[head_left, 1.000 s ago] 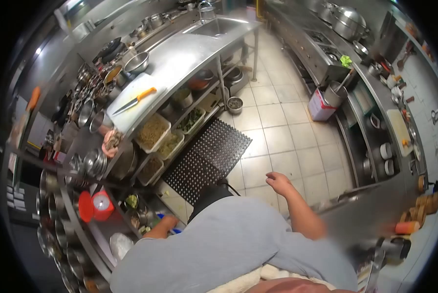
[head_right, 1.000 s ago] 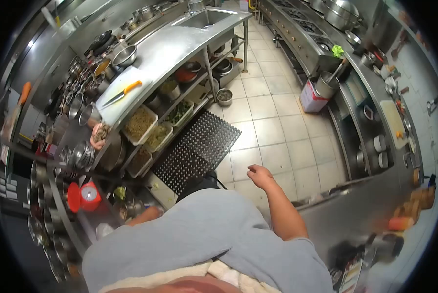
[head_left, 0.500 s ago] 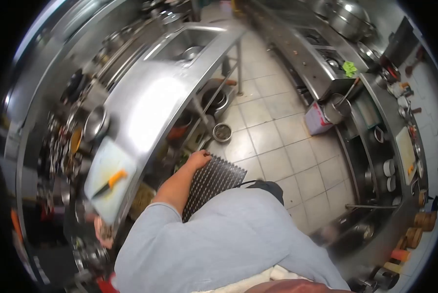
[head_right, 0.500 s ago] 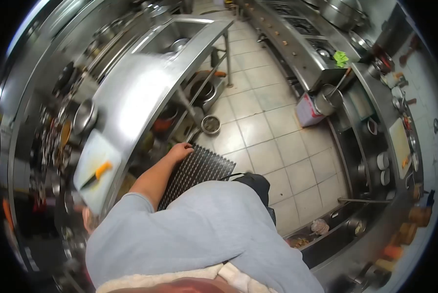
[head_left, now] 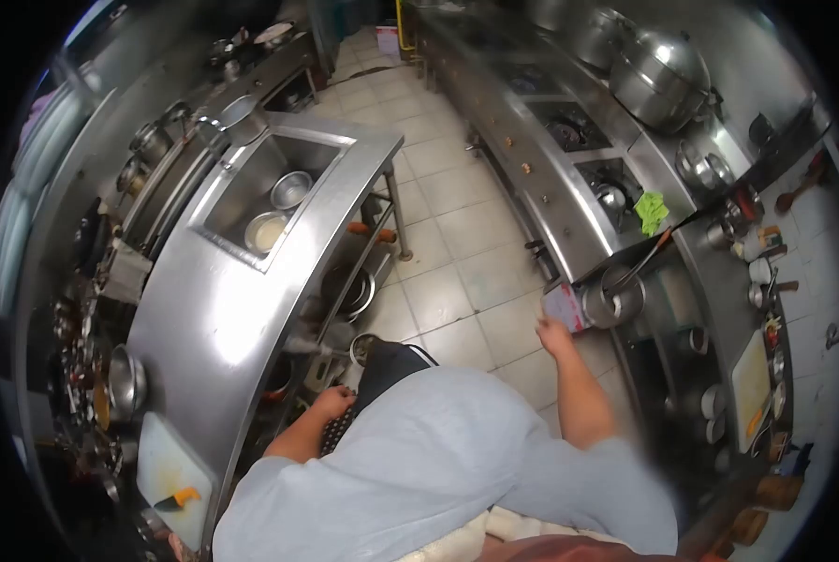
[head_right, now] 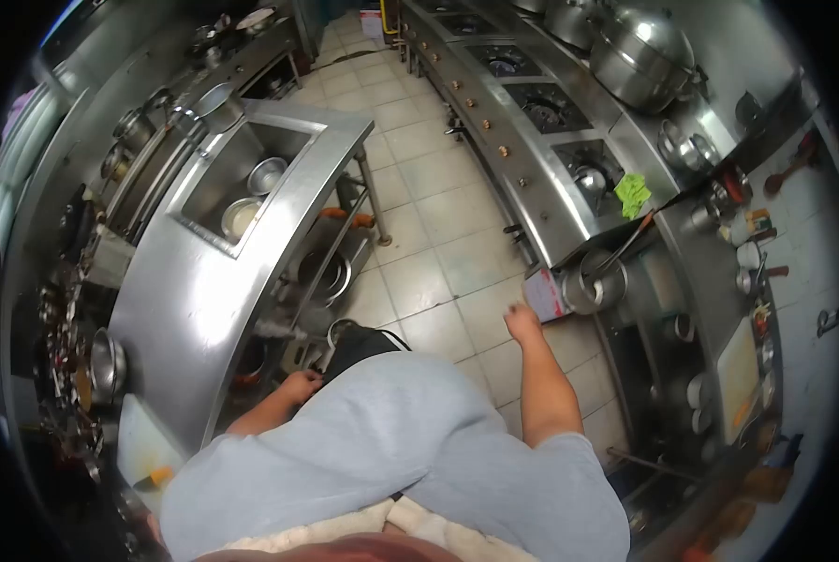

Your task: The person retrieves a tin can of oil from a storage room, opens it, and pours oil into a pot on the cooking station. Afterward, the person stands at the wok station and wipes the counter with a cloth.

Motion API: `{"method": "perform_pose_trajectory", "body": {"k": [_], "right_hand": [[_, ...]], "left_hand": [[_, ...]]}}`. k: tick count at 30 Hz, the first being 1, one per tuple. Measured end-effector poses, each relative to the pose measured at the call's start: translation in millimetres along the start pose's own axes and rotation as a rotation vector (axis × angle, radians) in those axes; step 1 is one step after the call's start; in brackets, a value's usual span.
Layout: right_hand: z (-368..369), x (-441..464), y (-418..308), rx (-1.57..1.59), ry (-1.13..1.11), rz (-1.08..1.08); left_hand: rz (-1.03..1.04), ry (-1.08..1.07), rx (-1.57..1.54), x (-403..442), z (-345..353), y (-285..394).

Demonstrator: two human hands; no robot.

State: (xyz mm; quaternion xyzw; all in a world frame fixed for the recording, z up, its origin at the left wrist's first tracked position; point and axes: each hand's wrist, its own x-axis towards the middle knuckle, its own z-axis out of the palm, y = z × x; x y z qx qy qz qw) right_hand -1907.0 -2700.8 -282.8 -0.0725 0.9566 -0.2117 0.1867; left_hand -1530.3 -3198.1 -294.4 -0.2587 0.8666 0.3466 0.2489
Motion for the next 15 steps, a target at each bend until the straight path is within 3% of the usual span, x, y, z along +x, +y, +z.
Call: {"method": "perform_pose_trajectory", "body": {"k": [3, 7, 9, 12, 15], "right_hand": [[-89.9, 91.0, -102.3, 0.16, 0.1, -0.087], [-102.7, 184.3, -137.9, 0.194, 0.062, -0.149], [-88.4, 198.8, -130.1, 0.029, -0.109, 0.006], [-94.1, 192.5, -102.7, -0.161, -0.162, -0.07], [-76.5, 196.6, -13.9, 0.164, 0.076, 0.139]], "left_hand": [[0.051, 0.106, -0.349, 59.6, -12.1, 22.0], [0.281, 0.348, -0.373, 159.9, -110.4, 182.4], [0.45, 0.399, -0.342, 227.3, -163.2, 256.7], [0.731, 0.312, -0.363, 332.7, -240.3, 370.7], [0.983, 0.18, -0.201, 408.1, -315.3, 486.3]]}}
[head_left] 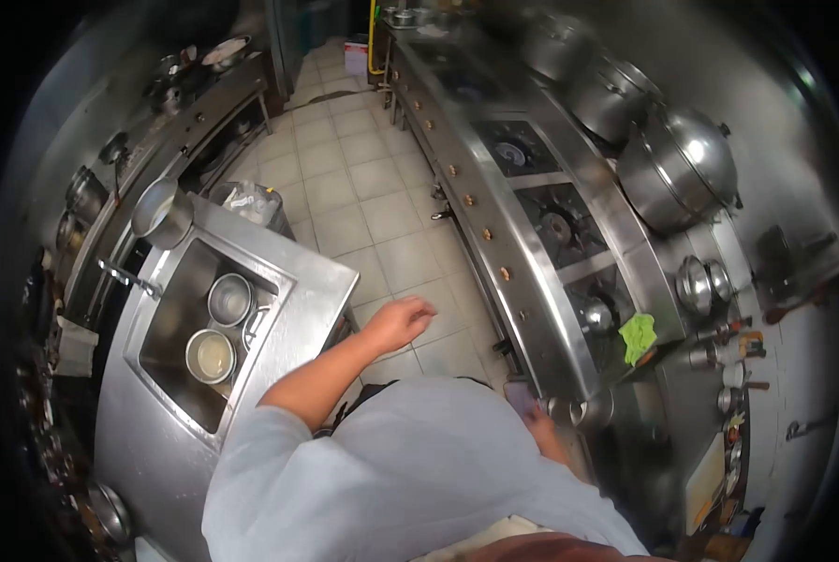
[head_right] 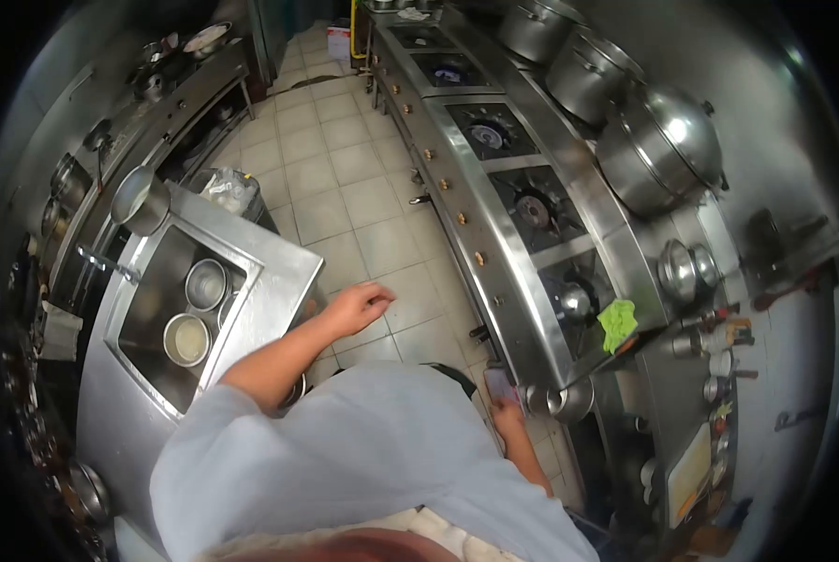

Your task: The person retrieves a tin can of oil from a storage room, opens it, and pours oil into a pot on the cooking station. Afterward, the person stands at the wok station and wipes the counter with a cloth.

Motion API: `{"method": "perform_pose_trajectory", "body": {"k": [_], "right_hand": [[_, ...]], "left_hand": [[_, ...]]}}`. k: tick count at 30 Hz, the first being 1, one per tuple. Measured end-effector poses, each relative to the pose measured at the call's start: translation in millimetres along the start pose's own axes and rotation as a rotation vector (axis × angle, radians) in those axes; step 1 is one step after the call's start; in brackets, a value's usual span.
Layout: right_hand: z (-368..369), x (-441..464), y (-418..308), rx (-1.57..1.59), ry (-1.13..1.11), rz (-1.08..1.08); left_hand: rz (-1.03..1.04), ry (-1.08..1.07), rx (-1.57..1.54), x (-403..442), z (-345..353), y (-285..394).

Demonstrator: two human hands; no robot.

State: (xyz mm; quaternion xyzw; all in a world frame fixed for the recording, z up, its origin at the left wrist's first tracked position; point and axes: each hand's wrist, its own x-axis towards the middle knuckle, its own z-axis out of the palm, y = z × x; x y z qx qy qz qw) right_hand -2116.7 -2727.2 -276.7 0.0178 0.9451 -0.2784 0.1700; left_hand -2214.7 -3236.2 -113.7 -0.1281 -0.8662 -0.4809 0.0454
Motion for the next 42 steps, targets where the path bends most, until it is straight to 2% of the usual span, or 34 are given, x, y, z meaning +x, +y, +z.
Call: {"method": "perform_pose_trajectory", "body": {"k": [1, 3, 6, 7, 9, 11, 13, 16, 17, 19, 20, 22, 24, 26, 28, 30, 32, 35, 38, 40, 42], "right_hand": [[-8.4, 28.1, -2.3, 0.174, 0.051, 0.129], [-39.7, 50.5, -50.4, 0.353, 0.081, 0.376], [-65.3, 140.5, -92.3, 0.177, 0.123, 0.266], [-63.3, 188.4, -86.0, 0.16, 0.183, 0.084], [-91.3, 278.5, -157.4, 0.129, 0.195, -0.088], [-114.6, 374.1, -241.6, 0.195, 0.082, -0.142], [-128.9, 460.9, -328.3, 0.22, -0.014, -0.349], [-125.3, 572.9, -449.7, 0.216, -0.326, -0.501], [-128.5, 592.6, -487.6, 0.231, -0.376, -0.54], [-117.7, 637.9, -579.8, 0.28, -0.533, -0.607], [-100.5, 664.2, -612.6, 0.302, -0.626, -0.615], [-50.9, 741.4, -658.2, 0.326, -0.694, -0.61], [-7.4, 795.7, -686.4, 0.228, -0.689, -0.684], [38.0, 840.0, -687.6, -0.162, -0.499, -0.904], [60.8, 872.3, -667.4, -0.616, -0.544, -0.994], [81.9, 903.4, -659.9, -0.866, -0.691, -0.95], [98.7, 934.3, -662.7, -0.903, -0.834, -0.755], [126.3, 979.8, -691.7, -0.83, -0.913, -0.503], [159.3, 1035.2, -741.8, -0.826, -0.952, -0.433], [186.0, 1080.1, -779.1, -0.858, -0.971, -0.461], [209.7, 1133.4, -826.8, -0.884, -0.974, -0.519]], "left_hand": [[0.091, -0.105, 0.034, 70.7, -23.8, -6.4], [0.144, -0.148, 0.114, 138.7, -39.9, -20.2], [0.079, -0.088, 0.096, 207.2, -56.6, -72.1], [0.013, -0.074, 0.109, 218.2, -60.4, -92.1], [-0.109, -0.036, 0.139, 230.0, -76.0, -135.1], [-0.269, 0.01, 0.148, 224.9, -90.9, -164.0], [-0.409, 0.092, 0.041, 213.2, -100.3, -193.7], [-0.644, 0.221, -0.053, 197.8, -119.9, -215.2], [-0.69, 0.321, -0.106, 193.3, -123.5, -218.7], [-0.819, 0.345, -0.083, 198.5, -142.1, -219.1], [-0.775, 0.35, 0.042, 194.9, -153.0, -225.3], [-0.807, 0.388, -0.033, 205.3, -180.3, -244.5], [-0.802, 0.431, -0.002, 223.1, -212.9, -277.2], [-0.782, 0.472, 0.028, 237.7, -257.6, -308.4], [-0.734, 0.494, 0.097, 256.0, -295.2, -338.0], [-0.691, 0.512, 0.141, 282.2, -344.6, -372.6], [-0.645, 0.526, 0.154, 314.6, -397.7, -399.7], [-0.669, 0.538, 0.123, 361.9, -467.8, -438.3], [-0.735, 0.557, 0.109, 385.4, -502.0, -519.1], [-0.886, 0.56, 0.103, 372.5, -499.2, -586.9], [-1.205, 0.541, 0.064, 340.4, -486.8, -632.4]]}}
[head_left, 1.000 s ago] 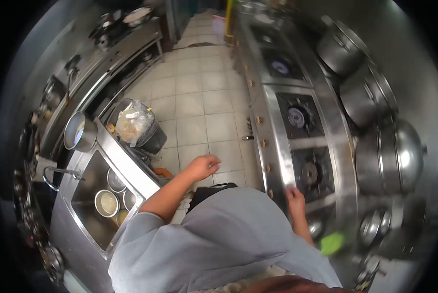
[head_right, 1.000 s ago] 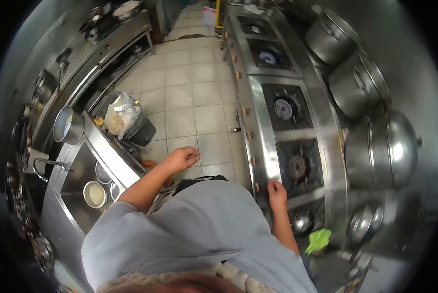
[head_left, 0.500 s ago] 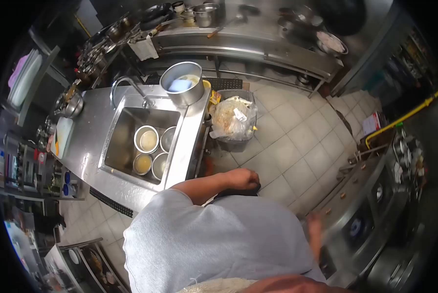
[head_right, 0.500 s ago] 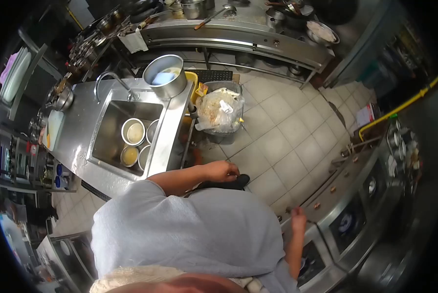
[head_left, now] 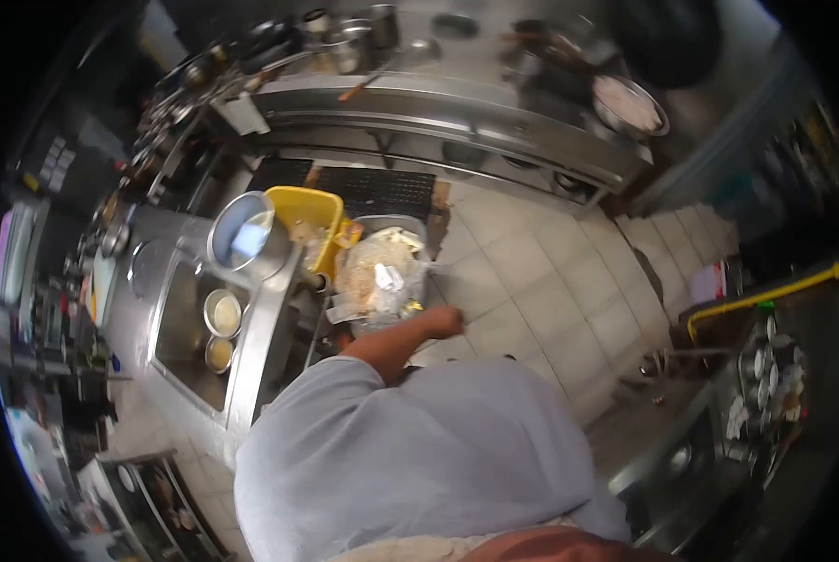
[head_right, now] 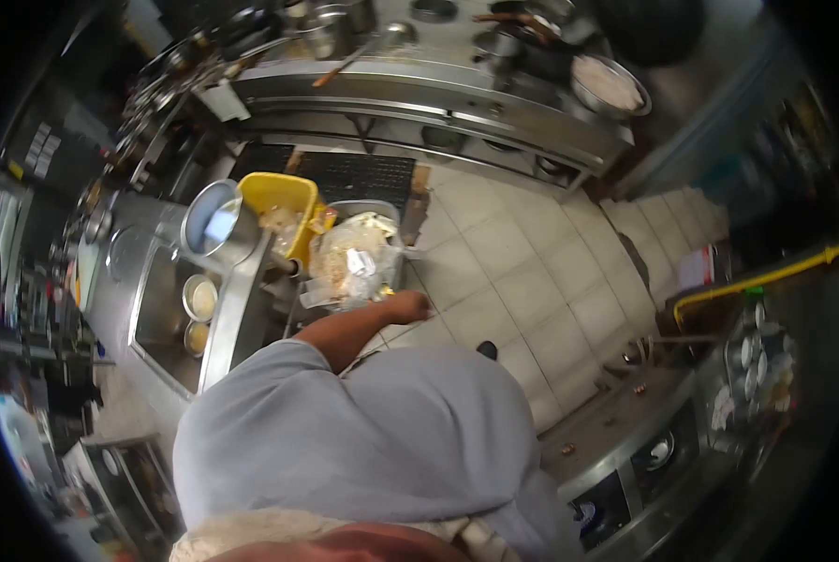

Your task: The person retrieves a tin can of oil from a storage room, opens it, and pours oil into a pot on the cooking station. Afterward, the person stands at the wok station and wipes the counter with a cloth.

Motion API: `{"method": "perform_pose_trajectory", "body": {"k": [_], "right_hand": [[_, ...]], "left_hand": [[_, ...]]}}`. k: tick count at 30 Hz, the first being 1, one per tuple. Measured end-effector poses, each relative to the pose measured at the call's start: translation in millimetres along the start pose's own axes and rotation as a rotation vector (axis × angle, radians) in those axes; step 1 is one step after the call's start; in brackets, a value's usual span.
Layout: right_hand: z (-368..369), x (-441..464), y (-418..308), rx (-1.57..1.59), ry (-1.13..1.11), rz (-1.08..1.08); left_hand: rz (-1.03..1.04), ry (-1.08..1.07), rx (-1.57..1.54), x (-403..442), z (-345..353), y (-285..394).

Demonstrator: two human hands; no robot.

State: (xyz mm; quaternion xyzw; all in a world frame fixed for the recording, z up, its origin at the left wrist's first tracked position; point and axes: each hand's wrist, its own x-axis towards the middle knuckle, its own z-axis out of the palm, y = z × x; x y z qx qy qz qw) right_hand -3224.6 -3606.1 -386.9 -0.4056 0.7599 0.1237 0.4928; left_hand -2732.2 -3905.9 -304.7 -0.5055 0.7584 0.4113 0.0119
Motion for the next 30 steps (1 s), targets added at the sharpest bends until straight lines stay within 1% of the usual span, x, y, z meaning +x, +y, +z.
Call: {"method": "perform_pose_trajectory", "body": {"k": [1, 2, 3, 4, 5, 6, 7, 8, 10, 11, 12, 13, 14, 15, 16, 18, 19, 20, 21, 22, 23, 24, 25, 26, 27, 28, 29, 30], "right_hand": [[-35.3, 24.1, 2.1, -0.056, 0.012, -0.032], [-71.3, 48.3, -0.6, -0.133, 0.029, -0.077], [-110.0, 75.7, -2.8, -0.246, 0.068, -0.15], [-151.0, 104.2, -9.0, -0.353, 0.131, -0.231], [-192.7, 130.2, -20.8, -0.391, 0.221, -0.298], [-231.8, 140.1, -44.5, -0.11, 0.4, -0.337], [-278.5, 152.8, -73.4, -0.141, 0.422, -0.285], [-303.3, 163.0, -91.3, -0.028, 0.631, -0.37], [-371.5, 211.0, -120.5, -0.332, 0.509, -0.348], [-395.5, 217.1, -139.0, -0.39, 0.547, -0.465], [-408.0, 258.8, -144.6, -0.617, 0.585, -0.562], [-422.4, 234.6, -180.5, -0.283, 0.643, -0.477], [-431.5, 228.4, -201.2, -0.201, 0.645, -0.437], [-445.0, 218.9, -225.9, -0.105, 0.497, -0.338], [-438.8, 204.3, -239.1, 0.201, 0.663, -0.394], [-435.7, 183.9, -252.4, 0.159, 0.717, -0.351], [-427.3, 193.7, -242.4, -0.038, 0.629, -0.335], [-414.8, 222.8, -221.3, -0.235, 0.543, -0.325], [-410.9, 238.9, -200.0, -0.431, 0.449, -0.311], [-404.7, 231.5, -185.4, -0.519, 0.42, -0.275], [-395.4, 235.0, -165.4, -0.482, 0.346, -0.165], [-381.0, 232.6, -144.8, -0.452, 0.305, -0.045], [-346.5, 259.9, -102.7, -0.216, 0.341, 0.156], [-362.1, 217.4, -120.3, 0.093, 0.347, 0.369], [-342.9, 239.0, -87.4, -0.145, 0.084, 0.27], [-302.6, 289.9, -18.4, -0.301, -0.215, 0.038], [-321.9, 239.2, -64.7, -0.013, -0.002, 0.326], [-298.1, 253.7, -57.5, 0.314, 0.129, 0.539]], "left_hand": [[-0.202, -0.095, 0.119, 4.4, 5.8, -25.7], [-0.309, -0.13, 0.247, 18.7, 48.7, -102.7], [-0.474, -0.219, 0.26, -11.2, 18.1, -83.7], [-0.502, -0.085, 0.203, -28.9, 23.8, -107.5], [-0.588, -0.131, 0.173, -41.1, 10.7, -100.8], [-0.547, -0.236, 0.253, -45.0, 2.4, -105.0], [-0.672, -0.207, 0.145, -42.0, 1.9, -106.1], [-0.802, -0.182, 0.031, -47.4, -7.7, -88.7], [-1.003, -0.202, -0.411, -19.2, 16.3, -119.0], [-0.767, -0.211, -0.27, -10.2, 16.2, -112.1], [-0.595, -0.344, -0.079, 16.9, 17.9, -113.7], [-0.399, -0.442, 0.136, 45.6, 19.2, -114.6], [-0.201, -0.49, 0.328, 74.9, 16.4, -108.2], [-0.182, -0.496, 0.389, 106.7, 3.5, -107.6], [-0.207, -0.476, 0.403, 147.4, -13.0, -109.3], [-0.288, -0.351, 0.37, 217.5, -55.0, -104.0], [-0.294, -0.272, 0.355, 256.0, -79.1, -106.5], [-0.266, -0.199, 0.342, 294.1, -111.3, -107.7], [-0.046, -0.193, 0.393, 329.5, -147.4, -99.0], [0.176, -0.169, 0.453, 365.3, -189.9, -81.2], [0.391, -0.153, 0.49, 399.4, -215.0, -60.0], [0.448, -0.145, 0.534, 431.7, -235.3, -47.3], [0.402, -0.142, 0.442, 463.3, -243.6, -38.2], [0.358, -0.136, 0.348, 495.6, -250.6, -32.5], [0.196, -0.223, 0.127, 506.6, -255.3, 9.1], [0.015, -0.273, -0.116, 514.6, -263.0, 60.7], [-0.166, -0.281, -0.329, 519.0, -274.1, 123.0], [-0.118, -0.322, -0.395, 531.1, -271.5, 158.4]]}}
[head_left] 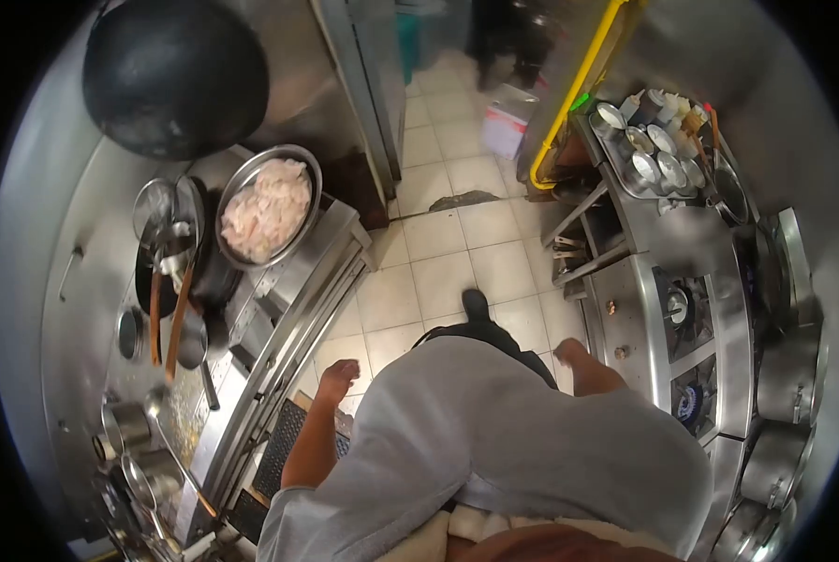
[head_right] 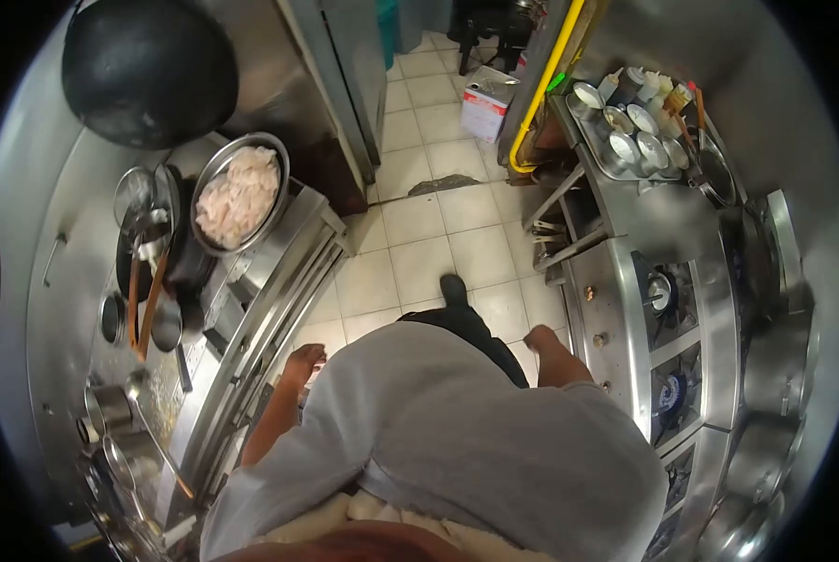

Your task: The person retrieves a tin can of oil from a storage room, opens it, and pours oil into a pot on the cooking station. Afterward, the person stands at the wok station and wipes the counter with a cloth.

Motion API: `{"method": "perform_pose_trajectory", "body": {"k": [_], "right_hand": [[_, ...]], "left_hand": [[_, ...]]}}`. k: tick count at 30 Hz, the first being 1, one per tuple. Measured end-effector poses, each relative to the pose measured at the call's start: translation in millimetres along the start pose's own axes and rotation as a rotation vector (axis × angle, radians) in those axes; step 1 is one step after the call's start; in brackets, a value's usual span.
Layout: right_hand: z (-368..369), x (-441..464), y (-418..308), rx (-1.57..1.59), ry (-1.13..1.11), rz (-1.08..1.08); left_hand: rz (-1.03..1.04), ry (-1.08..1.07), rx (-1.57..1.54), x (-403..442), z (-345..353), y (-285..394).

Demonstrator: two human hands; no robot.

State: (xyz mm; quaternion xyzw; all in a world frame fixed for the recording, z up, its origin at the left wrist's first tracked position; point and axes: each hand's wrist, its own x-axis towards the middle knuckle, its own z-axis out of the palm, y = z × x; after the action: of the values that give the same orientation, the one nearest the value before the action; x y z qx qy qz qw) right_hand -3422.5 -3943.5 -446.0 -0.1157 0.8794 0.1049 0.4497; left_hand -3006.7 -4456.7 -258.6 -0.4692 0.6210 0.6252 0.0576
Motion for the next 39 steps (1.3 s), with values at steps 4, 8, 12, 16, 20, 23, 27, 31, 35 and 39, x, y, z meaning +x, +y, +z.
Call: {"method": "perform_pose_trajectory", "body": {"k": [4, 8, 12, 16, 20, 23, 27, 31, 35, 39], "right_hand": [[-26.3, -21.5, -5.9, 0.304, -0.346, 0.129], [-102.7, 37.8, -8.6, -0.386, -0.314, -0.428], [-276.7, 37.7, -35.0, 0.221, 0.274, -0.24], [-456.6, 67.5, -67.8, 0.431, 0.654, -0.429], [-616.7, 34.5, -118.3, 0.798, 0.915, -0.543], [-703.5, 14.3, -141.9, 1.025, 1.189, -0.63], [-796.6, 0.6, -157.2, 0.906, 1.516, -0.653], [-846.5, 5.2, -175.8, 0.723, 1.52, -0.46], [-862.1, 26.0, -199.4, 0.709, 1.461, -0.284], [-835.8, 75.2, -209.0, 0.809, 1.292, -0.195]], "left_hand": [[0.178, -0.192, 0.159, 56.1, 67.8, 129.3], [0.227, -0.282, 0.349, 171.3, 130.1, 190.6], [0.305, -0.312, 0.552, 244.9, 160.4, 282.9], [0.34, -0.196, 0.715, 299.1, 172.5, 362.7], [0.368, -0.155, 0.783, 390.1, 169.7, 375.4], [0.346, -0.233, 0.892, 446.9, 160.7, 397.0], [0.275, -0.365, 1.005, 559.2, 154.1, 413.6], [0.226, -0.453, 0.924, 636.9, 154.5, 492.7], [0.543, -0.524, 1.125, 759.8, 149.9, 547.8], [0.647, -0.539, 1.171, 801.5, 143.8, 647.3]]}}
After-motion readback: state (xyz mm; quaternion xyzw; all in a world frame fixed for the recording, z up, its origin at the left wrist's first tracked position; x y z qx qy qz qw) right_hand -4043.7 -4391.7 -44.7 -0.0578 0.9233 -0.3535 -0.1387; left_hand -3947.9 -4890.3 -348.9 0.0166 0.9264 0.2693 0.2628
